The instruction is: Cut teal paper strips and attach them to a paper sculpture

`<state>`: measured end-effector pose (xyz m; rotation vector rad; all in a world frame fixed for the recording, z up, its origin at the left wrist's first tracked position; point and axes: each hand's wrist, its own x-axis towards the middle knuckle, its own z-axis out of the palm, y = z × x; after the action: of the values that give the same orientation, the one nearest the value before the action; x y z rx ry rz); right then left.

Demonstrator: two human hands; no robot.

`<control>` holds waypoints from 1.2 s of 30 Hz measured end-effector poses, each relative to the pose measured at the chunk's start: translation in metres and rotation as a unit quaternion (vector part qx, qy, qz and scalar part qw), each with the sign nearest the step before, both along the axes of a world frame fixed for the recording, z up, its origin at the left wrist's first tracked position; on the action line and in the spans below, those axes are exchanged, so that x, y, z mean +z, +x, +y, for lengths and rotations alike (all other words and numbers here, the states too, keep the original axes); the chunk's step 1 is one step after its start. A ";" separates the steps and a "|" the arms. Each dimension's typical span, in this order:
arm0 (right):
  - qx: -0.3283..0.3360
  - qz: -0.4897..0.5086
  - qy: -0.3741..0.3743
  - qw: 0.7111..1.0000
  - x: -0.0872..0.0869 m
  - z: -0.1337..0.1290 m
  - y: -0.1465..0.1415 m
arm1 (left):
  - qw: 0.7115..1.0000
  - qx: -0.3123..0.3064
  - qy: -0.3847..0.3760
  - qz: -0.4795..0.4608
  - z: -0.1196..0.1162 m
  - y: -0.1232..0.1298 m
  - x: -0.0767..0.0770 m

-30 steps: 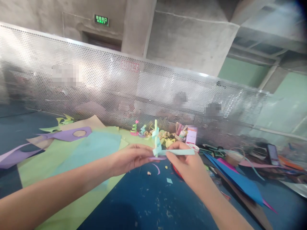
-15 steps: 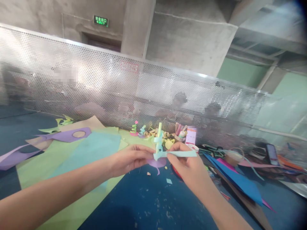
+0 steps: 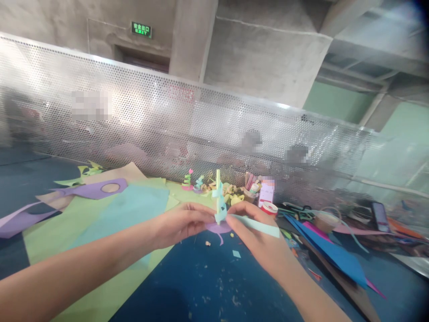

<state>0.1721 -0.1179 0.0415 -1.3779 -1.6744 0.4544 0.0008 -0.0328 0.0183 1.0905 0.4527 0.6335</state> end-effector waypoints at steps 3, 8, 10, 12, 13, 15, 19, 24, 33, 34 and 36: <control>-0.009 0.015 -0.007 1.000 -0.001 0.002 -0.001 | 1.000 -0.005 0.004 0.000 0.001 0.001 0.000; -0.013 0.036 -0.019 0.999 -0.003 0.005 -0.002 | 1.000 -0.022 0.010 -0.003 0.000 0.001 0.002; -0.015 0.032 -0.019 0.999 -0.002 0.005 -0.002 | 1.000 -0.021 0.004 -0.012 0.000 0.001 0.001; -0.016 0.029 -0.017 0.999 -0.001 0.005 -0.002 | 1.000 -0.021 -0.001 -0.015 0.000 0.000 0.000; -0.017 0.027 -0.014 0.999 -0.001 0.004 -0.002 | 1.000 -0.023 -0.001 -0.015 0.000 0.000 0.000; -0.022 0.024 -0.011 0.999 -0.001 0.004 -0.002 | 1.000 -0.026 0.002 -0.013 0.000 0.000 -0.001; -0.026 0.024 -0.012 0.999 0.000 0.003 -0.001 | 0.999 -0.028 0.013 -0.018 0.001 0.001 -0.001; -0.021 0.021 -0.010 1.000 0.000 0.003 0.000 | 1.000 -0.007 0.016 -0.001 0.002 0.002 -0.003; -0.010 0.033 -0.016 0.999 -0.001 0.003 -0.001 | 1.000 0.003 -0.005 -0.004 0.002 0.001 -0.002; -0.009 0.034 -0.017 0.999 0.000 0.002 -0.001 | 1.000 0.001 -0.006 -0.006 0.002 0.001 -0.002; -0.006 0.033 -0.017 0.999 0.000 0.002 -0.001 | 1.000 -0.002 -0.008 -0.010 0.002 0.001 -0.002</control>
<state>0.1713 -0.1158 0.0413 -1.3837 -1.6103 0.5183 0.0021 -0.0306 0.0164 1.0695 0.4377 0.6357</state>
